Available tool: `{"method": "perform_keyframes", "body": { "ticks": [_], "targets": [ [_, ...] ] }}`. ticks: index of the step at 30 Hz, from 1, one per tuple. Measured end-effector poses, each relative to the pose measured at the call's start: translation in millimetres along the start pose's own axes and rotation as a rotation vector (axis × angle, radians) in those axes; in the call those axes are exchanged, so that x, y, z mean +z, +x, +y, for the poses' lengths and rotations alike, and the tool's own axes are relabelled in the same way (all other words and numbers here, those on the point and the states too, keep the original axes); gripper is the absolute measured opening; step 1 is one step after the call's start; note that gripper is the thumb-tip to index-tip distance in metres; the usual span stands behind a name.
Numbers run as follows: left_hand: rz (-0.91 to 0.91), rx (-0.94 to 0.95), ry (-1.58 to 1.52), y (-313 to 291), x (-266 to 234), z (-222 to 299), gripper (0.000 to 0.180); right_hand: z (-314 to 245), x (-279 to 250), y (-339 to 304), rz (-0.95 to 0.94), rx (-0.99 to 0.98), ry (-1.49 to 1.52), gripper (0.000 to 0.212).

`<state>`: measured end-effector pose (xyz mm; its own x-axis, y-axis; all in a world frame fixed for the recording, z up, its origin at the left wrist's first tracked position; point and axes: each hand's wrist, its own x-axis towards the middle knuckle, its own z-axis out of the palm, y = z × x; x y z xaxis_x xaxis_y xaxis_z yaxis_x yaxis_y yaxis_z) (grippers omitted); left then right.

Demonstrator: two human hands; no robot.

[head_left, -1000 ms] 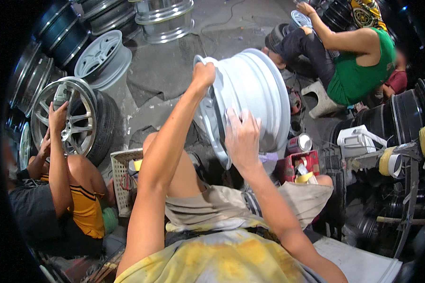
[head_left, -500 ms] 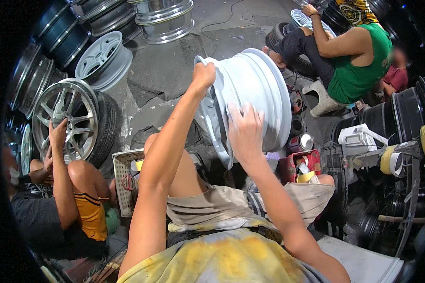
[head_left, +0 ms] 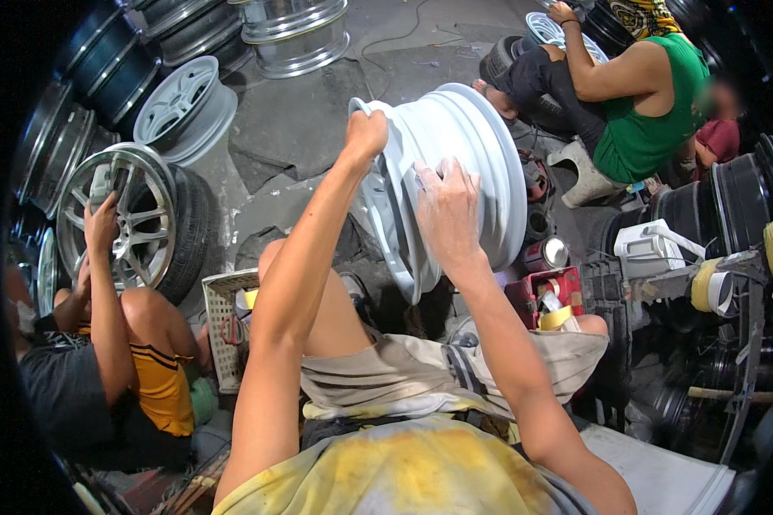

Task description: The person sits on the floor and wipes a white car wheel rim with a purple cloth. They rotate the rim to clean different sections, focusing on the outer face and edges. Other workers are visible in the background handling similar rims.

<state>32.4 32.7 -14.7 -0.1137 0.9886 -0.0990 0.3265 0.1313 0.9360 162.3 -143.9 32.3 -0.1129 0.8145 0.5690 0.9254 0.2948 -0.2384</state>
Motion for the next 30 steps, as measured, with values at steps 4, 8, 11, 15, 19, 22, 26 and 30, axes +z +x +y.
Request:
{"method": "perform_keyframes", "body": {
  "ticks": [4,8,11,15,19,22,26,30],
  "targets": [
    [0.134,0.058,0.005,5.0,2.7,-8.4,0.046,-14.3,-11.1,-41.5,-0.081,0.076,0.078,0.024],
    [-0.019,-0.034,0.011,-25.7,-9.4,31.0,0.053,-5.9,-2.2,-9.4,-0.002,-0.003,0.002,0.032],
    [0.005,-0.013,0.04,-12.2,-13.1,20.5,0.052,-12.2,-1.7,-27.0,0.004,0.003,0.009,0.026],
    [0.037,0.039,0.018,-10.2,-1.1,9.1,0.048,-9.3,-3.0,-29.5,-0.039,-0.004,-0.035,0.027],
    [0.073,0.059,0.028,-0.6,-4.8,-1.7,0.047,-12.2,-3.3,-17.5,-0.045,-0.038,-0.05,0.033],
    [0.075,0.031,0.033,3.0,0.8,2.3,0.05,-3.8,-8.3,-41.8,-0.072,-0.078,-0.027,0.034],
    [-0.046,-0.047,0.004,-11.5,-8.1,17.9,0.055,-7.2,-3.4,-17.6,-0.042,-0.08,-0.07,0.034],
    [-0.035,-0.033,0.014,-0.9,-7.4,9.5,0.054,-18.2,-1.0,-33.2,-0.015,0.023,0.02,0.031]
  ]
}}
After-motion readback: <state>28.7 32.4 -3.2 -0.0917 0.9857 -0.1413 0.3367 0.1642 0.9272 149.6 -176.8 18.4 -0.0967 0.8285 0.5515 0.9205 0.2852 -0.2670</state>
